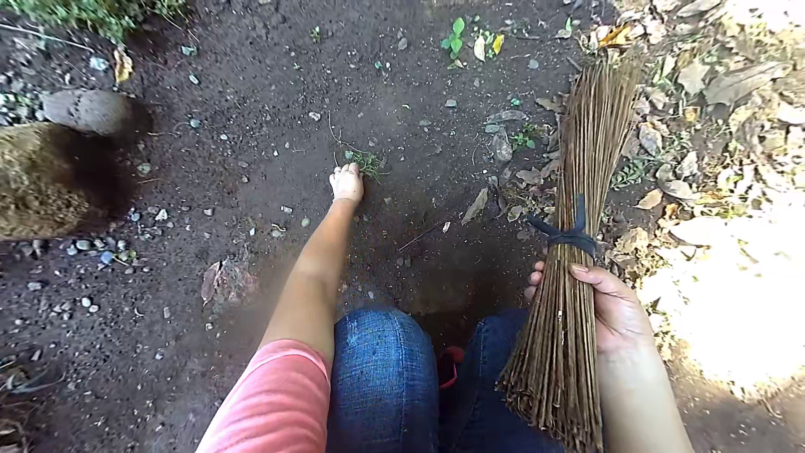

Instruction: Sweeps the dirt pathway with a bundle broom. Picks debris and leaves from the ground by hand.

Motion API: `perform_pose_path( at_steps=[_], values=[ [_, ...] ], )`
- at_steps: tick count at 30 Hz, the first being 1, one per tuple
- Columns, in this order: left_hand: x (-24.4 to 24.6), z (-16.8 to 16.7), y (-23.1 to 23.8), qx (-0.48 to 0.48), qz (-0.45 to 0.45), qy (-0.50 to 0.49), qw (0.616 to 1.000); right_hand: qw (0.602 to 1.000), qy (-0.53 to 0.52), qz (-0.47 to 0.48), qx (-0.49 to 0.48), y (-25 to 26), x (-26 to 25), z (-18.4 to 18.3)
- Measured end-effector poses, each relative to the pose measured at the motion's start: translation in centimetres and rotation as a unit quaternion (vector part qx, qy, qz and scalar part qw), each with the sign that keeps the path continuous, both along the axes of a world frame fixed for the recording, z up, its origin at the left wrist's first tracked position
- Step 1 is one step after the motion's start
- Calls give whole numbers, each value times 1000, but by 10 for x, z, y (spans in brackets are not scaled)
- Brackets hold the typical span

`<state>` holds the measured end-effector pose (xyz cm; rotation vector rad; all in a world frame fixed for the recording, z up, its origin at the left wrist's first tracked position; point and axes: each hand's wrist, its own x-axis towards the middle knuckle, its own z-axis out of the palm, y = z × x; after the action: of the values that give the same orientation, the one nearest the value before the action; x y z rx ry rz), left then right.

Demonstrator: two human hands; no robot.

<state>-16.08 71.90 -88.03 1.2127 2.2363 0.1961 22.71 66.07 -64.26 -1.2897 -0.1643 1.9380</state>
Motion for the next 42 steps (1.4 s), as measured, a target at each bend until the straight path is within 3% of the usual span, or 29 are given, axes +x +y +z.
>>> perform_pose_path(
  at_steps=[5,9,14,16,18,21,27,29,32,36,42],
  values=[
    [-14,10,-3,-19,27,-123,992,1000,-11,-9,-3,1,-6,-1],
    [-26,11,-6,28,3,-190,981,1000,-16,-6,1,3,-14,-1],
    [-33,11,-9,-63,-116,-93,987,1000,-29,-3,-2,4,-18,-1],
    [-34,22,-8,-74,-78,-56,993,1000,-20,-1,-3,4,-16,-3],
    [-39,39,-2,-7,27,-65,997,1000,-19,-3,0,3,-16,-3],
    [-52,61,11,133,160,-86,974,1000,-24,-8,2,2,-15,-2],
    [-14,74,4,229,129,-162,951,1000,-18,-10,0,4,-12,-1],
    [-10,68,-1,177,21,-168,969,1000,-17,-7,-5,2,-12,-2],
    [-7,31,-3,38,-92,-78,992,1000,-22,-7,-7,4,-15,-3],
    [4,1,-18,3,-117,24,993,1000,-15,-4,-6,4,-16,-4],
    [-2,0,-9,-35,-94,28,995,999,-43,-5,-12,2,-17,-1]
  ],
)
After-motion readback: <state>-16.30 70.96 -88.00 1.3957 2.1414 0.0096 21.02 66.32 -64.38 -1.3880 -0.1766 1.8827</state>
